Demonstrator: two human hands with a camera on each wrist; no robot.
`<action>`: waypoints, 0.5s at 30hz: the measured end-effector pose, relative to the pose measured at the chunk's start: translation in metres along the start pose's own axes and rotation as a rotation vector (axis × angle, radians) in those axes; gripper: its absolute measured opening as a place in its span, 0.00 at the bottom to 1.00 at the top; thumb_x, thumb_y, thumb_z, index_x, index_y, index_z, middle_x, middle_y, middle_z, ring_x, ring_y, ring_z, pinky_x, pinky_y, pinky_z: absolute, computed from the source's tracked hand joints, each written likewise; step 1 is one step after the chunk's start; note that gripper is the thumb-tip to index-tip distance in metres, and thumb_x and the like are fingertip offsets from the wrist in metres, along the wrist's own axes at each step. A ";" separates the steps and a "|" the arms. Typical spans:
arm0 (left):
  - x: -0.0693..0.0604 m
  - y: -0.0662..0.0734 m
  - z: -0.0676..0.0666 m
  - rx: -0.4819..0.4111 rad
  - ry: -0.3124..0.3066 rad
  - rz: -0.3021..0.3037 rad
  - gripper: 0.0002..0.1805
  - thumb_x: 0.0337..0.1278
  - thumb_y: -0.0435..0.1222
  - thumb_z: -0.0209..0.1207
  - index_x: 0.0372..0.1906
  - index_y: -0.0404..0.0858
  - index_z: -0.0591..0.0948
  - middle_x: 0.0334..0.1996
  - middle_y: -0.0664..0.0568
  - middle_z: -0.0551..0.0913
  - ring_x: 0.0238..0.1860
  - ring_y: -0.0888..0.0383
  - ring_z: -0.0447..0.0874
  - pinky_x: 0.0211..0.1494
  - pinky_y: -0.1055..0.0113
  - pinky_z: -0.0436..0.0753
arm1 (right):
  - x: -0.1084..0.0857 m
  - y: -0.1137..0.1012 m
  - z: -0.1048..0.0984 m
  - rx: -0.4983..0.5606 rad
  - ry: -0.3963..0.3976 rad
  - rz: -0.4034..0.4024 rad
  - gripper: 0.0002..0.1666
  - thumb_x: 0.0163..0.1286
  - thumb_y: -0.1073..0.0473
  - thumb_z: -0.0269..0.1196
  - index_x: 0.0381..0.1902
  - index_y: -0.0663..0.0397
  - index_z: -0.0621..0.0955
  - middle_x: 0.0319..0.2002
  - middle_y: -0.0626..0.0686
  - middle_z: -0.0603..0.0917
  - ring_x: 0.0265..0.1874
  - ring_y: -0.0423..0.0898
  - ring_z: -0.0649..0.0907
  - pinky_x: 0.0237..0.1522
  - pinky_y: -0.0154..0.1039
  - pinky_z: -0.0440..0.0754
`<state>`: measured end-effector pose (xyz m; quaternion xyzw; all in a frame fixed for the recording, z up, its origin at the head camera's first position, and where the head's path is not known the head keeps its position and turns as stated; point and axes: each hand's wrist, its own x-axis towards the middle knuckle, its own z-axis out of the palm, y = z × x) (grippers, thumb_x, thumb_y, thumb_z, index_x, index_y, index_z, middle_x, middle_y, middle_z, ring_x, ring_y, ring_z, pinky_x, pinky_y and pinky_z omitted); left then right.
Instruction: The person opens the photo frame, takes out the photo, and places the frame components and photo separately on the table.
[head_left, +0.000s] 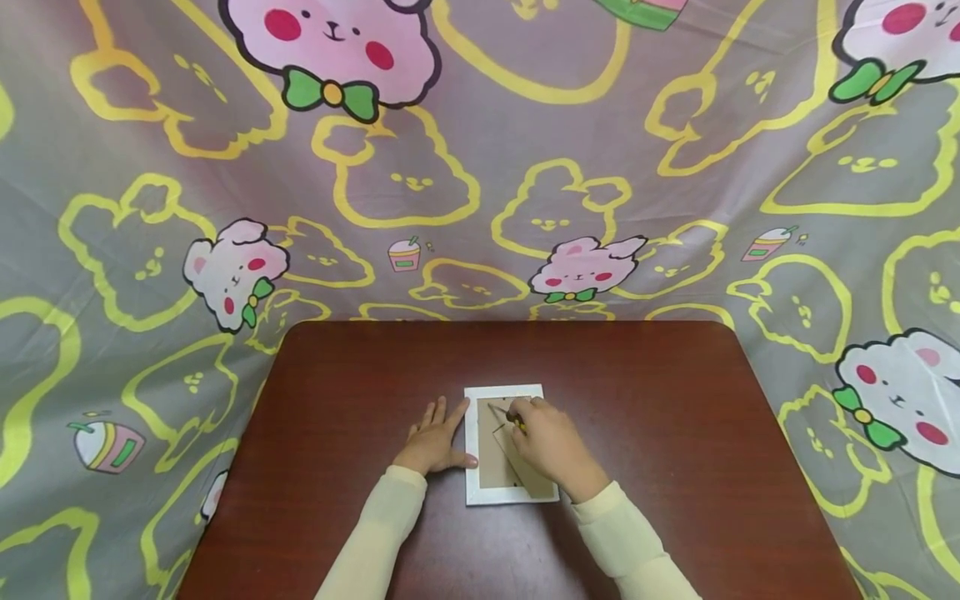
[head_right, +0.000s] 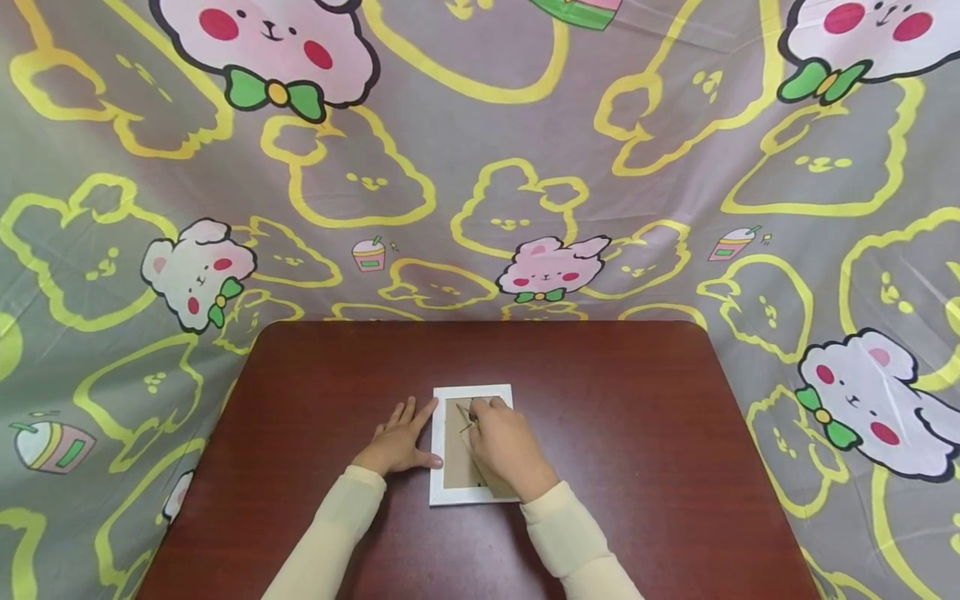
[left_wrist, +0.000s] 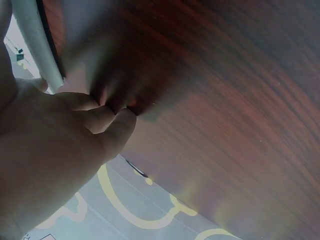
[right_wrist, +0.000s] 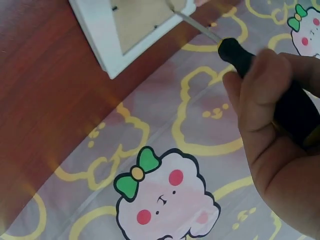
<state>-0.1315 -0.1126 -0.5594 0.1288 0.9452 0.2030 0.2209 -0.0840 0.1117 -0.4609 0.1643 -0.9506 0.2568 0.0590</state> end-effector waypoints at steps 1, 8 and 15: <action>0.000 0.000 0.000 0.000 0.001 -0.001 0.63 0.43 0.59 0.75 0.82 0.51 0.53 0.79 0.33 0.45 0.78 0.35 0.40 0.70 0.32 0.54 | -0.004 0.000 0.001 -0.015 -0.003 0.011 0.11 0.59 0.66 0.69 0.40 0.56 0.82 0.30 0.53 0.80 0.26 0.53 0.82 0.27 0.51 0.79; -0.002 0.003 -0.003 -0.008 -0.005 -0.008 0.63 0.43 0.58 0.75 0.82 0.50 0.53 0.79 0.33 0.44 0.78 0.35 0.40 0.70 0.32 0.53 | -0.027 -0.003 0.008 -0.038 -0.030 0.093 0.17 0.58 0.67 0.68 0.46 0.58 0.81 0.27 0.56 0.75 0.18 0.53 0.76 0.19 0.49 0.74; -0.001 0.003 -0.001 -0.027 0.001 -0.002 0.63 0.42 0.56 0.76 0.82 0.50 0.53 0.79 0.32 0.44 0.78 0.35 0.39 0.70 0.32 0.53 | -0.045 -0.001 0.016 -0.116 -0.056 0.117 0.23 0.59 0.67 0.68 0.54 0.59 0.79 0.25 0.58 0.75 0.15 0.53 0.76 0.15 0.48 0.73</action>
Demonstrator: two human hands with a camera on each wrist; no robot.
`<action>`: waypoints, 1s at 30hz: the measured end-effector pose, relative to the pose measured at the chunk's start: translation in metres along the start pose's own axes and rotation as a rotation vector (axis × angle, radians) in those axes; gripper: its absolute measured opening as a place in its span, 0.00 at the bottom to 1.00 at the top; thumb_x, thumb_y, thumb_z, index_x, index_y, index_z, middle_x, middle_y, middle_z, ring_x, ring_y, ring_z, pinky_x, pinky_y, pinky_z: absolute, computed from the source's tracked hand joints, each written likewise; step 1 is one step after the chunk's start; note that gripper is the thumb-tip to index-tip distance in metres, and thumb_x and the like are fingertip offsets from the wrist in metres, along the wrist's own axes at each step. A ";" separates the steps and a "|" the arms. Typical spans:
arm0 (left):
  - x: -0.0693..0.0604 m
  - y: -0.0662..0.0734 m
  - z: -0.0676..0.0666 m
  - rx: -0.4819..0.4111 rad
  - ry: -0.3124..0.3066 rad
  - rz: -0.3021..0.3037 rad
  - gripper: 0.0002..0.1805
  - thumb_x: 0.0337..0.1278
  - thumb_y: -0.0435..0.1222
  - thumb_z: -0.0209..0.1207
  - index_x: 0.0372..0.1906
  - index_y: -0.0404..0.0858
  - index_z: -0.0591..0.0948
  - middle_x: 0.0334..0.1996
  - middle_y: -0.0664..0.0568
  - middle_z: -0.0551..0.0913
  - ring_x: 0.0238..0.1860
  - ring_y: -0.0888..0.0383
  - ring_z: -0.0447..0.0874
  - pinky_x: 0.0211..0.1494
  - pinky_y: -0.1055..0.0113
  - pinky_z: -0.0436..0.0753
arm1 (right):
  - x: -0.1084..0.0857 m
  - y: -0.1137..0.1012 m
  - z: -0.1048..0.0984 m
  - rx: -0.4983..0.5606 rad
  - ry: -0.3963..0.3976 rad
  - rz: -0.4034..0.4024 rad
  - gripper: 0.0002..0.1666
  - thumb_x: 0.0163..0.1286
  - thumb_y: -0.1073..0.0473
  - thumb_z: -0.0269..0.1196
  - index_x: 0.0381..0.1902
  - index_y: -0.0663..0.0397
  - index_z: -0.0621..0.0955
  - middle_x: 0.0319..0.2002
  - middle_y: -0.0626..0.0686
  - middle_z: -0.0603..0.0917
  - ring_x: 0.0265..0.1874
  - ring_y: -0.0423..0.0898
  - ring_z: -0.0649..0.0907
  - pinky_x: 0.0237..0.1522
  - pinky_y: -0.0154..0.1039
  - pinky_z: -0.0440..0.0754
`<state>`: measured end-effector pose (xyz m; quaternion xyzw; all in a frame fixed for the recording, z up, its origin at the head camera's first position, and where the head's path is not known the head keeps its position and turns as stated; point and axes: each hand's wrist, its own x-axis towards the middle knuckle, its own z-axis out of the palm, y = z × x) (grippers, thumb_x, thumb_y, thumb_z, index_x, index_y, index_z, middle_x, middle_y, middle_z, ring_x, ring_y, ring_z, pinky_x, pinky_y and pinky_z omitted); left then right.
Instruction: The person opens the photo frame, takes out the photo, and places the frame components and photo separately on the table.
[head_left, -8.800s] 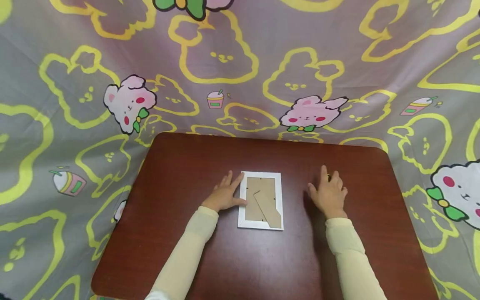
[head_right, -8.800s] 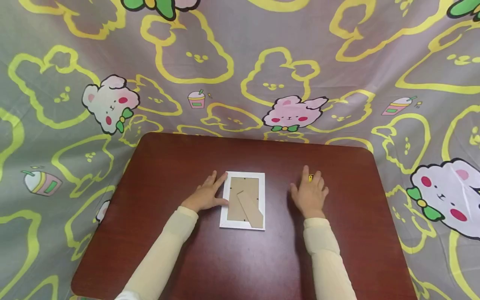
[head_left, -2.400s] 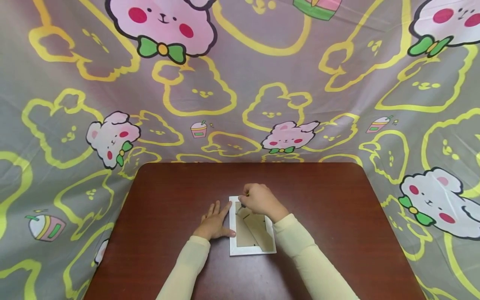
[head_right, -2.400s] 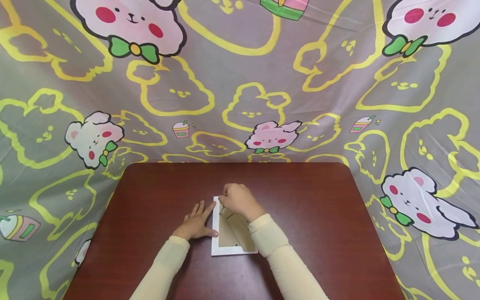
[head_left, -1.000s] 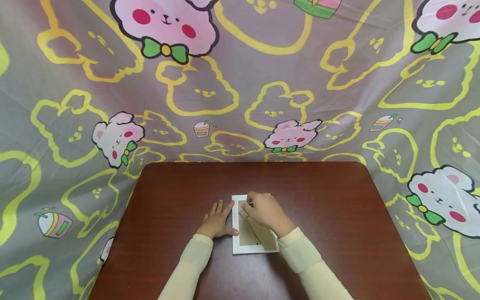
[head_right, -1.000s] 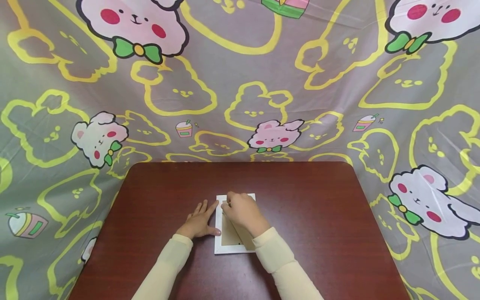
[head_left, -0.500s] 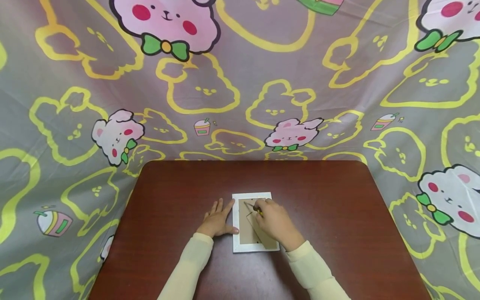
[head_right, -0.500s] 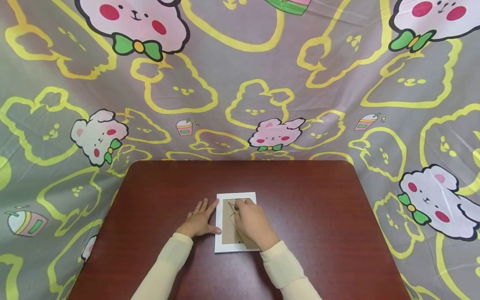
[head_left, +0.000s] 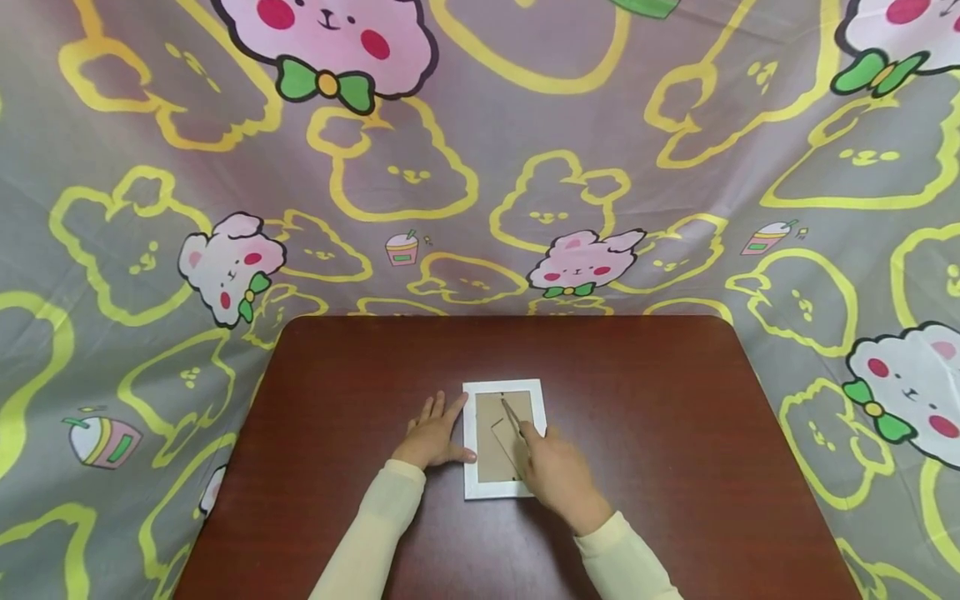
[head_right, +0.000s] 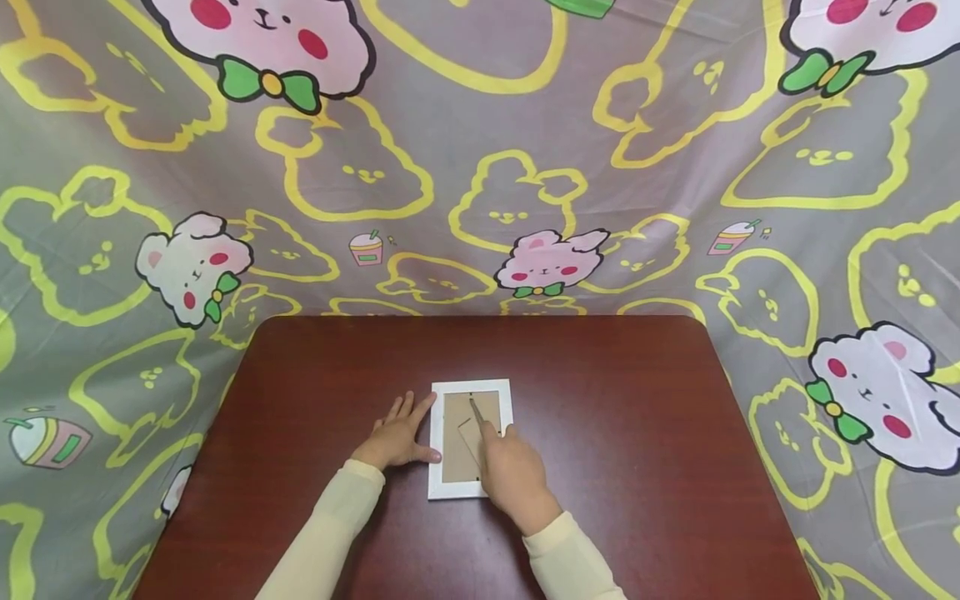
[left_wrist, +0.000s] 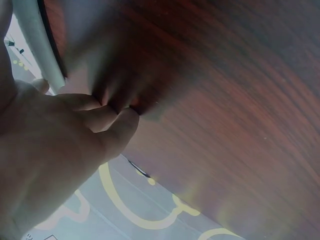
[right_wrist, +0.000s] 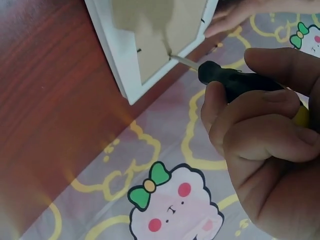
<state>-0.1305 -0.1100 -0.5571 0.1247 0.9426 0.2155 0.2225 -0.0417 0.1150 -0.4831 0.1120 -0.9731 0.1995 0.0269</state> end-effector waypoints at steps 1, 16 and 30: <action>0.000 0.000 -0.001 -0.003 -0.002 -0.001 0.63 0.42 0.56 0.76 0.82 0.50 0.53 0.79 0.32 0.44 0.78 0.34 0.39 0.70 0.31 0.53 | -0.001 0.000 0.002 -0.010 -0.005 0.006 0.23 0.60 0.66 0.68 0.55 0.59 0.79 0.25 0.58 0.75 0.15 0.53 0.76 0.14 0.48 0.73; -0.001 0.004 -0.005 -0.016 -0.002 0.011 0.63 0.39 0.53 0.79 0.81 0.48 0.55 0.77 0.28 0.45 0.77 0.31 0.41 0.68 0.30 0.54 | -0.010 -0.002 0.031 -0.081 0.057 0.000 0.24 0.56 0.66 0.69 0.51 0.58 0.75 0.21 0.56 0.72 0.11 0.49 0.72 0.08 0.44 0.69; 0.001 0.007 -0.006 -0.038 -0.043 -0.018 0.64 0.40 0.51 0.79 0.81 0.48 0.54 0.78 0.28 0.42 0.77 0.31 0.38 0.70 0.30 0.50 | -0.022 -0.015 0.085 -0.190 -0.007 0.135 0.39 0.57 0.66 0.65 0.67 0.59 0.67 0.24 0.60 0.74 0.11 0.49 0.74 0.09 0.43 0.72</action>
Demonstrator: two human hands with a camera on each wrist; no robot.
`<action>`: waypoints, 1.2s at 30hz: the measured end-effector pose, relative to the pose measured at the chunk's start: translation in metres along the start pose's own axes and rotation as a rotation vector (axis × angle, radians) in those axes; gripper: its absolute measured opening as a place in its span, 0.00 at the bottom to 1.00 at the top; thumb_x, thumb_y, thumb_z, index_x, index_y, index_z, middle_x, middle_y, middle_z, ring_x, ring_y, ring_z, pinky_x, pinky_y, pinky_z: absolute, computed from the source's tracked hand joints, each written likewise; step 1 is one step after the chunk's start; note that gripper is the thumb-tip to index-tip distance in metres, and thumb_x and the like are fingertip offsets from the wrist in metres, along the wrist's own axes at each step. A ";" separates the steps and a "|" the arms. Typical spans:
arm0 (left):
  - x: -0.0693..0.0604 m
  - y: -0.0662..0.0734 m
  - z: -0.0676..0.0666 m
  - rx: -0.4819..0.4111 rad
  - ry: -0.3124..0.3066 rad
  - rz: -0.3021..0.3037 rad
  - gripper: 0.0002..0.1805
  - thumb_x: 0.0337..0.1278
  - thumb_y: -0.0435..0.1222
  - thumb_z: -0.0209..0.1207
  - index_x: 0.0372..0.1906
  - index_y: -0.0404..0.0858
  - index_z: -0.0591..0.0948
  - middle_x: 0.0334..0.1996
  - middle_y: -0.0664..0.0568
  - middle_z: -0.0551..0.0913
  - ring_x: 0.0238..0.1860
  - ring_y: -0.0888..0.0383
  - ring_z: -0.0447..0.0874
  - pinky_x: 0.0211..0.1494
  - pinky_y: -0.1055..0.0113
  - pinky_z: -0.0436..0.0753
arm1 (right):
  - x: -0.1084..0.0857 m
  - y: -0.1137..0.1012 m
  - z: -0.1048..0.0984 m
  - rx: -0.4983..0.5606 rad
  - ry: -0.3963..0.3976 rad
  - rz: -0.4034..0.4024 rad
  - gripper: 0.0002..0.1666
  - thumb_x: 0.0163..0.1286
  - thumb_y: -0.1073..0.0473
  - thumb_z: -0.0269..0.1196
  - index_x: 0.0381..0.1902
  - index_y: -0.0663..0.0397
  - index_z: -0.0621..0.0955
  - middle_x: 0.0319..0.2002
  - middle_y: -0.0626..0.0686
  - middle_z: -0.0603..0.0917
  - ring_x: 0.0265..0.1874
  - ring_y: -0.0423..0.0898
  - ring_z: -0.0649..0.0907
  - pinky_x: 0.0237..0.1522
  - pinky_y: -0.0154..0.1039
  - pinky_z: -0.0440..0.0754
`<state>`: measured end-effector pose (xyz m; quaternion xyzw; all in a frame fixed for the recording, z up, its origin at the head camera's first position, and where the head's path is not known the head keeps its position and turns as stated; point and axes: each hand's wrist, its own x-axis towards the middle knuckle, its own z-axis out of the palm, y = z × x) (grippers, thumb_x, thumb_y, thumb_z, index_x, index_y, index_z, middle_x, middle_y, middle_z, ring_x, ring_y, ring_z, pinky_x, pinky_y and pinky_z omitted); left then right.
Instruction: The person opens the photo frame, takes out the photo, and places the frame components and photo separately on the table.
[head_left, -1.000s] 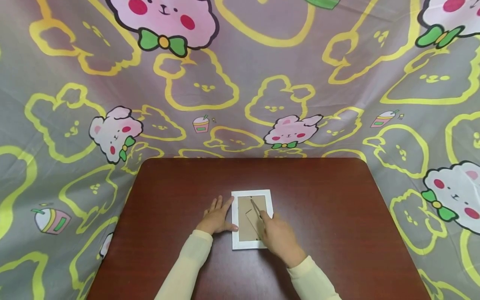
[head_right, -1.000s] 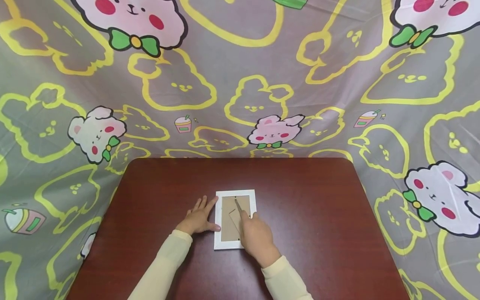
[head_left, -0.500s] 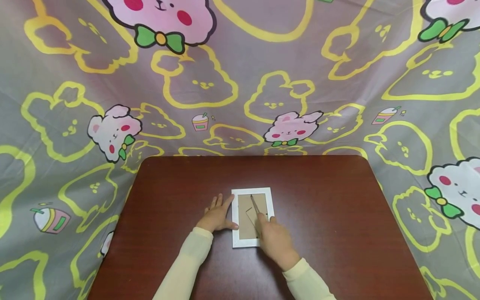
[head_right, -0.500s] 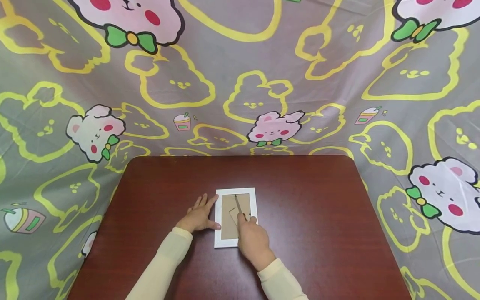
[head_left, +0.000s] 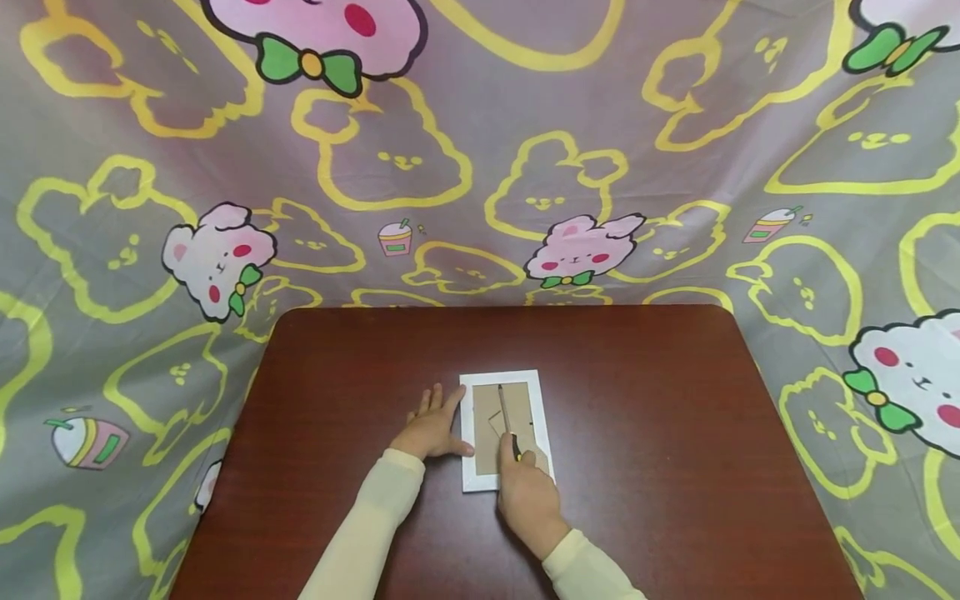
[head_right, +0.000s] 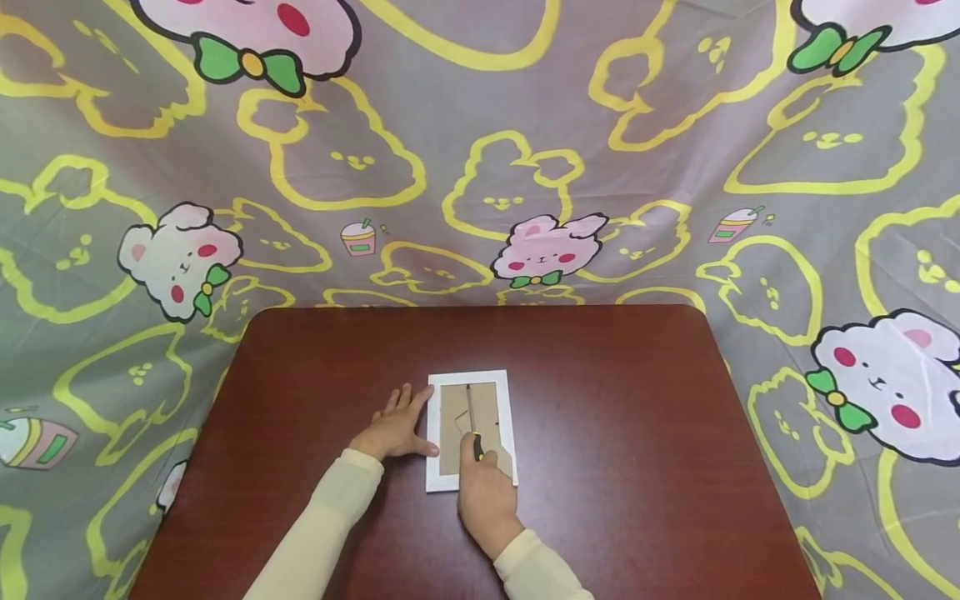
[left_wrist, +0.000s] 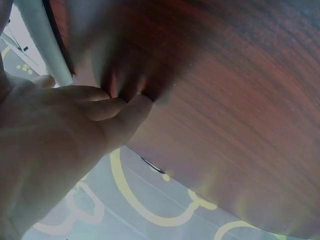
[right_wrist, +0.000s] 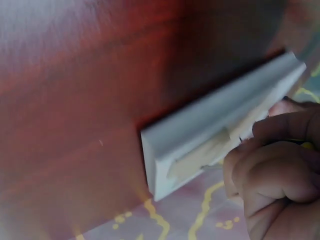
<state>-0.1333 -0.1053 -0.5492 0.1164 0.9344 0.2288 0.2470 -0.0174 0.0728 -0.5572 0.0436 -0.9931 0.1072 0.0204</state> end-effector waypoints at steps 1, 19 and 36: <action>0.000 0.001 0.000 0.000 -0.001 0.001 0.64 0.40 0.51 0.79 0.81 0.47 0.53 0.78 0.28 0.42 0.77 0.31 0.37 0.70 0.30 0.50 | 0.000 0.000 0.004 -0.002 0.009 -0.002 0.39 0.56 0.66 0.65 0.67 0.59 0.67 0.23 0.59 0.73 0.10 0.49 0.74 0.08 0.42 0.72; 0.004 -0.002 0.000 0.027 -0.030 -0.030 0.65 0.43 0.53 0.77 0.82 0.47 0.49 0.79 0.31 0.39 0.78 0.35 0.34 0.72 0.33 0.48 | 0.034 -0.004 -0.041 -0.043 0.019 -0.133 0.27 0.55 0.64 0.68 0.54 0.56 0.75 0.15 0.55 0.74 0.15 0.48 0.78 0.10 0.44 0.74; 0.003 -0.001 0.000 0.009 -0.036 -0.018 0.64 0.45 0.53 0.76 0.82 0.45 0.49 0.78 0.29 0.39 0.78 0.34 0.34 0.71 0.32 0.49 | 0.116 0.005 -0.119 0.041 -0.333 -0.126 0.07 0.57 0.60 0.63 0.36 0.51 0.80 0.31 0.54 0.84 0.32 0.53 0.84 0.29 0.54 0.80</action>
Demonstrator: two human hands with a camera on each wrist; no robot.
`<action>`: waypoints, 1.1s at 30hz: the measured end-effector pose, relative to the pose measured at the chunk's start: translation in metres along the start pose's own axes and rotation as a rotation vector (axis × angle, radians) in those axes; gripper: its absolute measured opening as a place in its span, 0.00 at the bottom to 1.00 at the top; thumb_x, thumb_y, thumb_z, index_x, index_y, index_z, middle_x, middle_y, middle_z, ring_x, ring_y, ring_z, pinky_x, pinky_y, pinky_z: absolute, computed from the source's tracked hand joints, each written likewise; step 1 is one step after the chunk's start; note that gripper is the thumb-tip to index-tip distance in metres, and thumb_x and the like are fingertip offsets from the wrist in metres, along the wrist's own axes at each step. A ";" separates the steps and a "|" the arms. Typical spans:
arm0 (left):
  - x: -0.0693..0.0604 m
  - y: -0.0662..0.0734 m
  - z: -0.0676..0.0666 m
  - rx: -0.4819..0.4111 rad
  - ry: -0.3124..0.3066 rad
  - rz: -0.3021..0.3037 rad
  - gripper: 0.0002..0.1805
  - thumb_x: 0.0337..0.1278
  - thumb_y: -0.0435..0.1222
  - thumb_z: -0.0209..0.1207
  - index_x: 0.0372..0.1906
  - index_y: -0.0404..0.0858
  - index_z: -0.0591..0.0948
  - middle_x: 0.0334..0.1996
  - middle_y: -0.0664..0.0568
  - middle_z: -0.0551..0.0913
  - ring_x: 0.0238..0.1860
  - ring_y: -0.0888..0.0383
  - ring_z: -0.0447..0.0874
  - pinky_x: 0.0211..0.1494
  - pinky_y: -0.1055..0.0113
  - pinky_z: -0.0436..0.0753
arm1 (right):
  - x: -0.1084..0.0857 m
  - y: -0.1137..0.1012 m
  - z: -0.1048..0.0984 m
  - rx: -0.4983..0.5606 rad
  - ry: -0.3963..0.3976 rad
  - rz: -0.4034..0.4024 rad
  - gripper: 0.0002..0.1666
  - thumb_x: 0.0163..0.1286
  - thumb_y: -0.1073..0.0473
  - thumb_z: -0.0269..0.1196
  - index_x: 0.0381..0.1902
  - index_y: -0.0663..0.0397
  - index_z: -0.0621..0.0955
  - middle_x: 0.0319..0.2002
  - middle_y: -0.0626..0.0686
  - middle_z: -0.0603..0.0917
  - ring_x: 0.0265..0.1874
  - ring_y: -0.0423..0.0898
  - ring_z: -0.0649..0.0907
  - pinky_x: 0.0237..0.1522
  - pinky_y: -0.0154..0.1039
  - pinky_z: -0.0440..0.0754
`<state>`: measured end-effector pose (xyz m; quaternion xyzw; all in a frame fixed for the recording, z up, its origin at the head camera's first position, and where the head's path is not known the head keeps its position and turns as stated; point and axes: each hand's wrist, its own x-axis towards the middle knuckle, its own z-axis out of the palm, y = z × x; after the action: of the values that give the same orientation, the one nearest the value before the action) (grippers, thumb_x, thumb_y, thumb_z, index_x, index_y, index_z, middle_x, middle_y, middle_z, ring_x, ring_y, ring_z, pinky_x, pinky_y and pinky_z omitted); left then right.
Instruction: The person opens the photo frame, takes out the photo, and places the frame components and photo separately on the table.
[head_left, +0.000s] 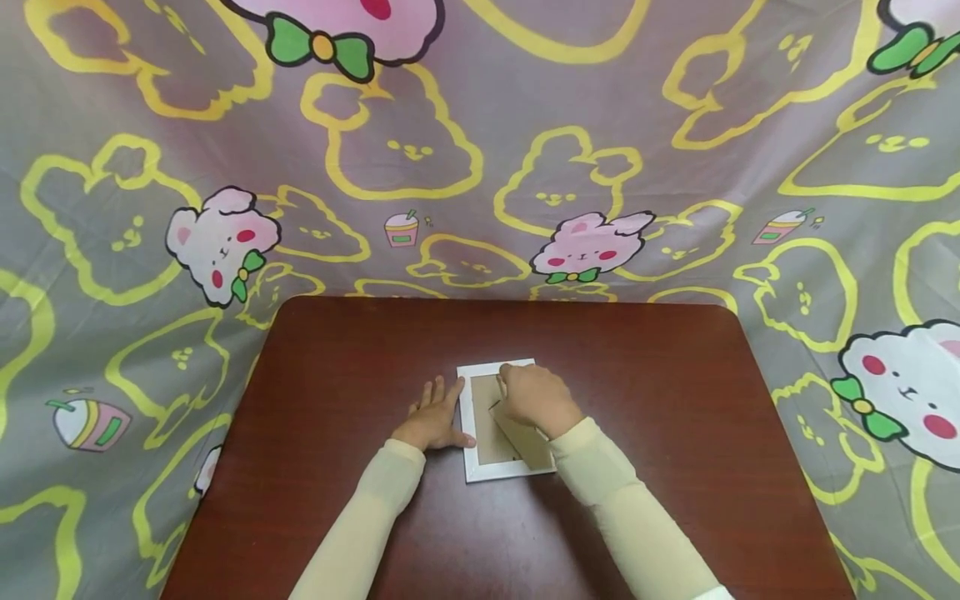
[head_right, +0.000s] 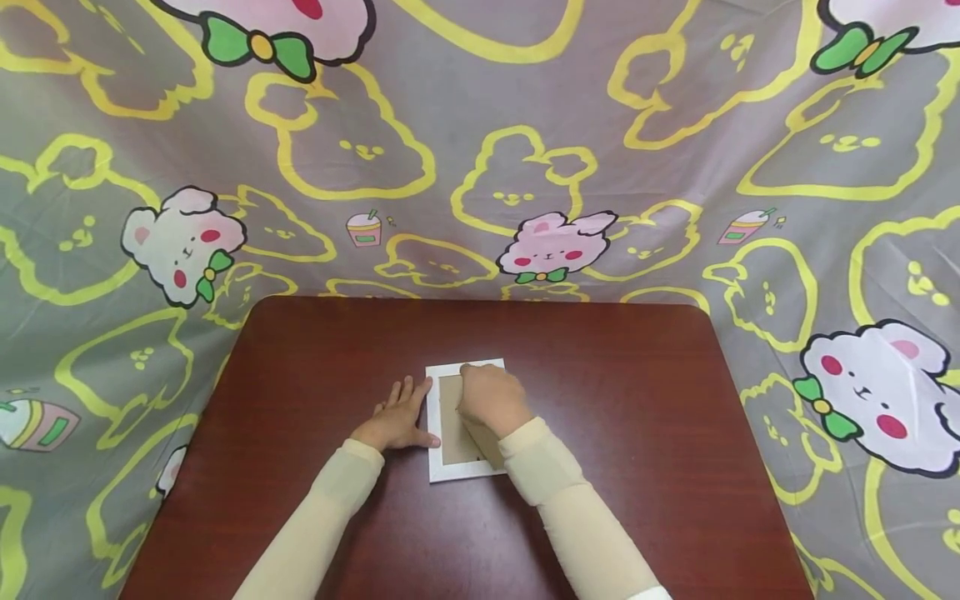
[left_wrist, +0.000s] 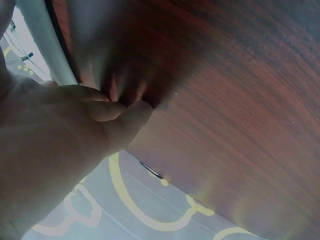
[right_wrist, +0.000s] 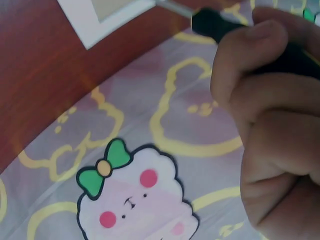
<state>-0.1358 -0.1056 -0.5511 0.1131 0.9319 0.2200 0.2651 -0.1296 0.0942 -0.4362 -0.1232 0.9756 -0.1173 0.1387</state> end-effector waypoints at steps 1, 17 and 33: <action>0.000 0.001 0.000 0.003 -0.001 0.000 0.64 0.45 0.53 0.76 0.82 0.45 0.49 0.78 0.29 0.39 0.78 0.33 0.34 0.71 0.32 0.49 | 0.004 0.002 -0.006 0.009 -0.026 0.001 0.06 0.57 0.61 0.63 0.34 0.50 0.81 0.32 0.54 0.84 0.33 0.53 0.84 0.30 0.54 0.80; -0.001 0.005 0.000 -0.007 -0.020 -0.008 0.64 0.47 0.54 0.75 0.83 0.46 0.47 0.79 0.32 0.38 0.78 0.35 0.33 0.72 0.33 0.48 | 0.000 0.004 0.006 0.012 -0.045 0.034 0.21 0.62 0.60 0.62 0.55 0.52 0.81 0.37 0.56 0.85 0.35 0.53 0.84 0.32 0.55 0.81; -0.001 0.003 -0.002 0.017 -0.023 -0.025 0.65 0.47 0.55 0.75 0.83 0.46 0.46 0.79 0.33 0.37 0.78 0.36 0.32 0.73 0.35 0.48 | -0.032 -0.002 0.061 0.013 0.223 -0.016 0.24 0.68 0.61 0.63 0.62 0.57 0.79 0.21 0.56 0.82 0.19 0.53 0.82 0.17 0.49 0.78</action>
<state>-0.1359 -0.1038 -0.5483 0.1060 0.9320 0.2075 0.2777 -0.0807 0.0891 -0.4853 -0.1164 0.9832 -0.1377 0.0289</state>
